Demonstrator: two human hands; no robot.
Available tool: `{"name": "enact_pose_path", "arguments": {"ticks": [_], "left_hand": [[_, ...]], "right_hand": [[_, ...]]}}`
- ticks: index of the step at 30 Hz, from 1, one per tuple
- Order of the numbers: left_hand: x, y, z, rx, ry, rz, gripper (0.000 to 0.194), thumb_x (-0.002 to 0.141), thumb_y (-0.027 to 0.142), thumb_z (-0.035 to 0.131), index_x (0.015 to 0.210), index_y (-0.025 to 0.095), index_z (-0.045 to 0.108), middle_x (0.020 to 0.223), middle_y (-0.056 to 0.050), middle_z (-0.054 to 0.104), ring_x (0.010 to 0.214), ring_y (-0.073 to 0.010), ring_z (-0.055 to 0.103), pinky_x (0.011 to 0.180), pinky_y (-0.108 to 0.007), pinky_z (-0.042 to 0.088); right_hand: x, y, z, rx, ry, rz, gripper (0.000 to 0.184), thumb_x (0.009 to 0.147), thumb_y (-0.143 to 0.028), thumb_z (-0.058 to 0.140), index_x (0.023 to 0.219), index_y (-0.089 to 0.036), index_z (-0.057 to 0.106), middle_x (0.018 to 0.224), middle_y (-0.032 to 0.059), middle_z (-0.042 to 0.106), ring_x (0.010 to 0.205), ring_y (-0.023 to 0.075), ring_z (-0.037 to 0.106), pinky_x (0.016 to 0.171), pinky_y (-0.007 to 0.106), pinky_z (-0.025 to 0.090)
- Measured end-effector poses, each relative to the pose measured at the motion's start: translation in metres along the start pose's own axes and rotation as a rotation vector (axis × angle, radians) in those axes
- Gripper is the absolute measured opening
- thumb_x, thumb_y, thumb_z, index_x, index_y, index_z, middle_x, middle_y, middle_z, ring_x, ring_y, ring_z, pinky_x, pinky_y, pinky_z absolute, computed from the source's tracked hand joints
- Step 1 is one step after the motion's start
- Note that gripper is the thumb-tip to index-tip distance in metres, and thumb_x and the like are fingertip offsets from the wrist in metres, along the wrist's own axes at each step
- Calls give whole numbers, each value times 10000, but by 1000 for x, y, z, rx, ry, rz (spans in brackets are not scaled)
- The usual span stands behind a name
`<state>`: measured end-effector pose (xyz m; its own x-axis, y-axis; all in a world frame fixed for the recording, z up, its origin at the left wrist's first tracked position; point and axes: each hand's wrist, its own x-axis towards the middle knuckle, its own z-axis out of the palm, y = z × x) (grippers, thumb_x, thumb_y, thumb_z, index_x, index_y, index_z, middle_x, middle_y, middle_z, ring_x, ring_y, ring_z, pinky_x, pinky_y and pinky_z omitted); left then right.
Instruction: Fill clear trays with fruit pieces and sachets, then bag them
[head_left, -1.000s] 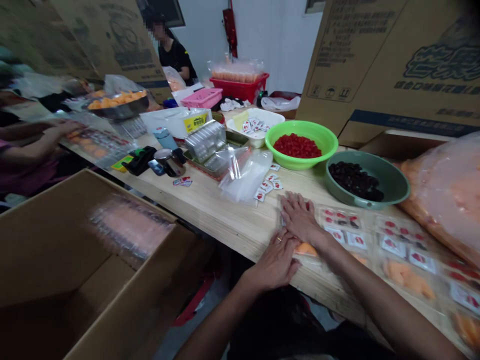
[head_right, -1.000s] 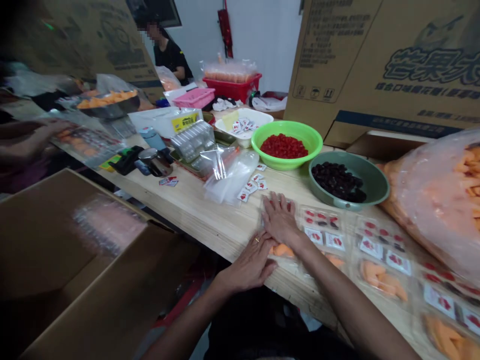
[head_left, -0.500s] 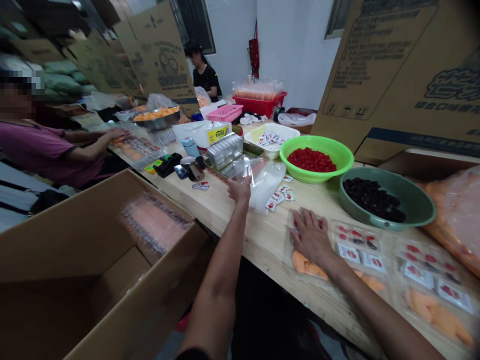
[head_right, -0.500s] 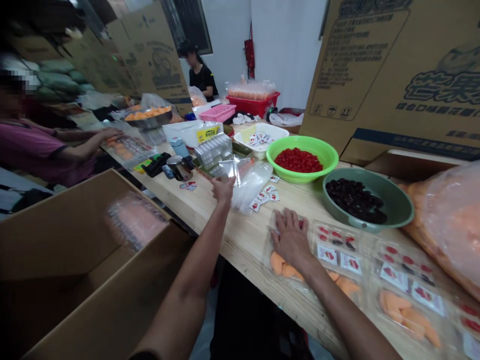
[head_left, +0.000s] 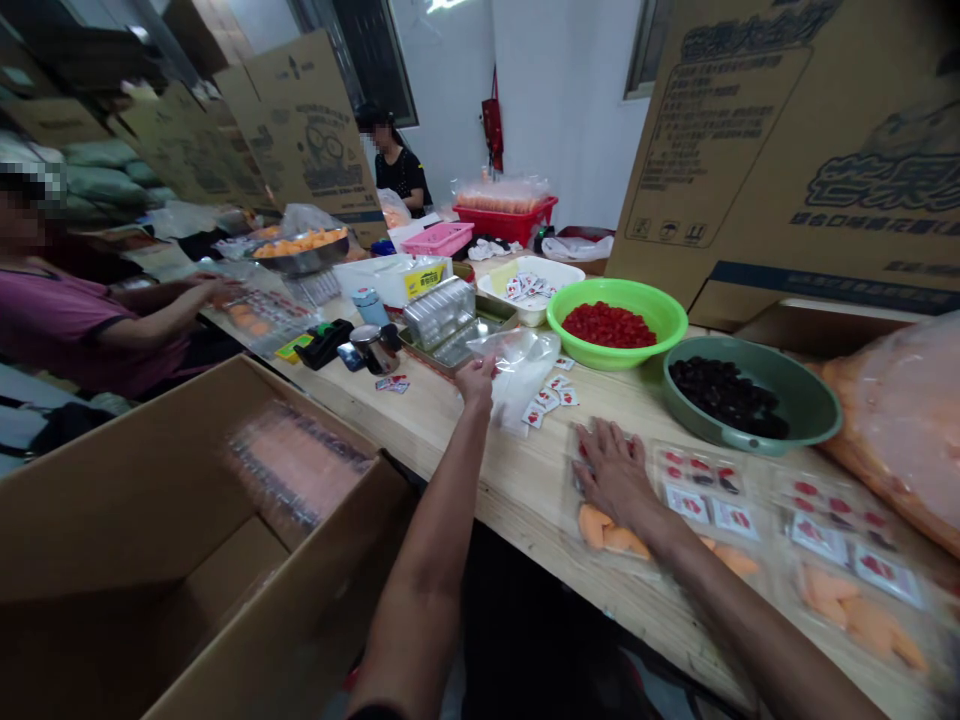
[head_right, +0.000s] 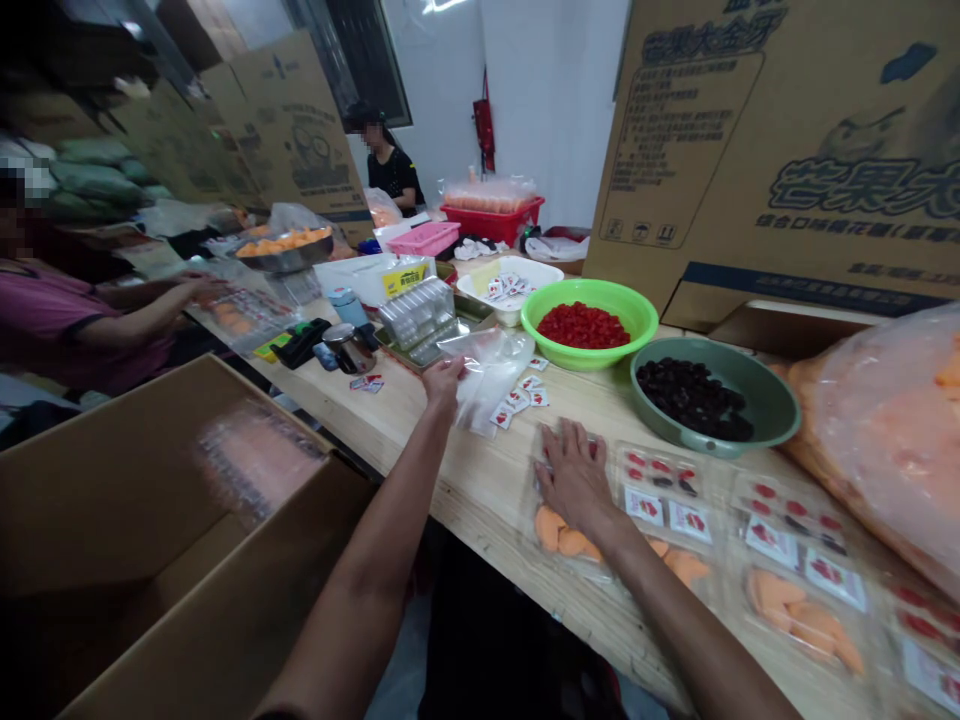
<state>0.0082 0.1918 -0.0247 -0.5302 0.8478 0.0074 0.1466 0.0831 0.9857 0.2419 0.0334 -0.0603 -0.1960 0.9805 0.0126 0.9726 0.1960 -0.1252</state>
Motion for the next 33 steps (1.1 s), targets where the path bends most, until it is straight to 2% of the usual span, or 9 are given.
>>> {"name": "enact_pose_path", "arguments": {"ticks": [5, 8, 11, 13, 19, 21, 25, 29, 33], "left_hand": [[-59, 26, -11, -221, -194, 111, 448, 783, 490, 719, 568, 161, 505, 537, 45, 470, 507, -62, 392, 535, -197, 340], [-103, 44, -18, -305, -407, 154, 515, 742, 512, 766, 526, 168, 449, 487, 63, 391, 473, -50, 321, 477, -194, 266], [-129, 55, -25, -282, -557, 119, 565, 712, 552, 783, 509, 170, 419, 469, 68, 352, 450, -38, 269, 446, -191, 205], [-133, 55, -30, -278, -641, 82, 613, 674, 632, 779, 499, 177, 408, 460, 71, 319, 431, -35, 242, 430, -193, 181], [-118, 58, -50, -97, -1003, 70, 600, 693, 725, 706, 558, 149, 602, 513, -9, 510, 454, -74, 413, 444, -199, 274], [-118, 69, -51, -112, -1038, 91, 486, 649, 561, 827, 887, 148, 732, 803, -73, 687, 686, -143, 615, 585, -213, 433], [-133, 90, -33, -253, -1181, -31, 853, 559, 288, 916, 1339, 222, 576, 1139, -106, 706, 1036, -246, 673, 813, -302, 518], [-157, 86, -6, -270, -1387, -205, 594, 622, 334, 887, 1139, 123, 682, 823, -96, 744, 738, -194, 697, 651, -266, 496], [-172, 68, 8, -227, -1256, -179, 382, 631, 385, 876, 844, 107, 726, 696, -69, 715, 593, -140, 645, 534, -221, 423]], "right_hand": [[-4, -20, -62, -55, 287, -23, 867, 813, -145, 552, 1601, -205, 194, 1657, 177, 99, 1509, 423, 22, 1147, 622, 105], [-1, -28, -102, 10, 302, -166, 844, 766, -87, 546, 1556, -262, 305, 1585, 155, 302, 1468, 413, 183, 1116, 616, 166], [3, -18, -123, 352, 194, -207, 464, 811, -131, 507, 1264, -189, 591, 1218, 160, 605, 1129, 321, 546, 951, 477, 387], [4, -3, -126, 704, 100, -214, 175, 877, -233, 505, 971, -174, 641, 909, 84, 640, 843, 225, 581, 774, 352, 431], [-6, 39, -123, 1435, 144, 50, 363, 800, -516, 718, 776, -162, 642, 670, -10, 537, 609, 124, 464, 579, 251, 346], [-11, 45, -125, 1441, 77, 88, 403, 770, -540, 750, 761, -147, 665, 640, -5, 544, 578, 115, 442, 546, 247, 316], [-18, 46, -134, 1383, -29, -12, 410, 808, -551, 724, 756, -146, 687, 650, 5, 575, 585, 110, 440, 549, 242, 320], [-22, 57, -138, 1322, 55, -49, 398, 817, -551, 705, 834, -154, 695, 708, 14, 589, 625, 128, 478, 576, 254, 376], [-24, 79, -146, 1003, 353, -43, 464, 850, -524, 661, 1178, -197, 623, 914, 57, 648, 818, 216, 585, 718, 342, 478]]}}
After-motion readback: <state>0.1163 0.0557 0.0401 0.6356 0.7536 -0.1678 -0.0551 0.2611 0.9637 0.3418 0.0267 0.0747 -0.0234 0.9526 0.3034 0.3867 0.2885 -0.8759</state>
